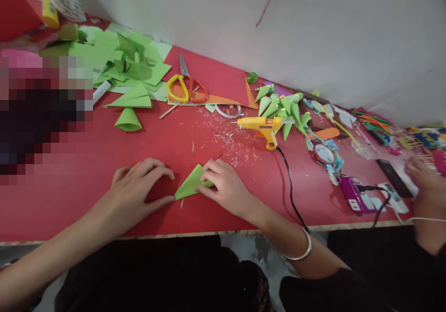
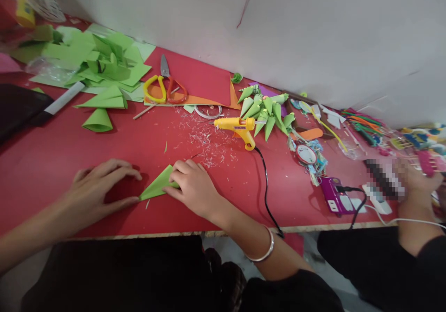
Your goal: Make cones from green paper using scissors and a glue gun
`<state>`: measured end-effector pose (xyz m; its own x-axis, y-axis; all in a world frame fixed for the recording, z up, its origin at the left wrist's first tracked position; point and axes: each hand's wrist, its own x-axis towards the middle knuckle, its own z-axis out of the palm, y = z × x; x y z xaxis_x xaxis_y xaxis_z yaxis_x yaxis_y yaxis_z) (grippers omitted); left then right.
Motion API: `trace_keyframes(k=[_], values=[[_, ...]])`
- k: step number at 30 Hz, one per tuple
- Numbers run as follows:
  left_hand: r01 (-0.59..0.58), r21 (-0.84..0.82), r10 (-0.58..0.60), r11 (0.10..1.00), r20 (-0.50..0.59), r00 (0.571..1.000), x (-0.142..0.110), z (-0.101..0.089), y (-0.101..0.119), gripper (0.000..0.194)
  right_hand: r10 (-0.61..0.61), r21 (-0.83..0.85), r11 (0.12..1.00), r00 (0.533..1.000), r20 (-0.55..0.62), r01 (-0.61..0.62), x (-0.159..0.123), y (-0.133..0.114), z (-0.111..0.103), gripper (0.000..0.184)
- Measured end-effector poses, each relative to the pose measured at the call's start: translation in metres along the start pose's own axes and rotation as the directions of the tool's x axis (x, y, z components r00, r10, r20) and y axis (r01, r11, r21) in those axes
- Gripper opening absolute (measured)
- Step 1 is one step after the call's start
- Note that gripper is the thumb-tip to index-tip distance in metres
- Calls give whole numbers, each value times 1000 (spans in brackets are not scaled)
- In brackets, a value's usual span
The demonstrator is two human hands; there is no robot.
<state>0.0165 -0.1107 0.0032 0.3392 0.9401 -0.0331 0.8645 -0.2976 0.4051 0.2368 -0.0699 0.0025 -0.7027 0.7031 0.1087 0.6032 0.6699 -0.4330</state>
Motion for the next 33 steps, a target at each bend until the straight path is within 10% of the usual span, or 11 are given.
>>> trace_keyframes(k=[5,15,25,33], values=[[-178,-21,179,984,51,983,9,-2,-16,36,-3,-16,1000,1000,9,3,0,-1,0,18],[-542,-49,537,839,238,809,9,-11,-8,56,-56,-84,995,998,-21,54,0,6,-10,17],[-461,-37,462,887,10,887,5,5,2,21,-332,-63,941,943,35,334,-6,5,-9,18],[-478,22,474,878,93,876,15,-1,6,24,-436,-281,862,900,9,421,-12,0,-13,26]])
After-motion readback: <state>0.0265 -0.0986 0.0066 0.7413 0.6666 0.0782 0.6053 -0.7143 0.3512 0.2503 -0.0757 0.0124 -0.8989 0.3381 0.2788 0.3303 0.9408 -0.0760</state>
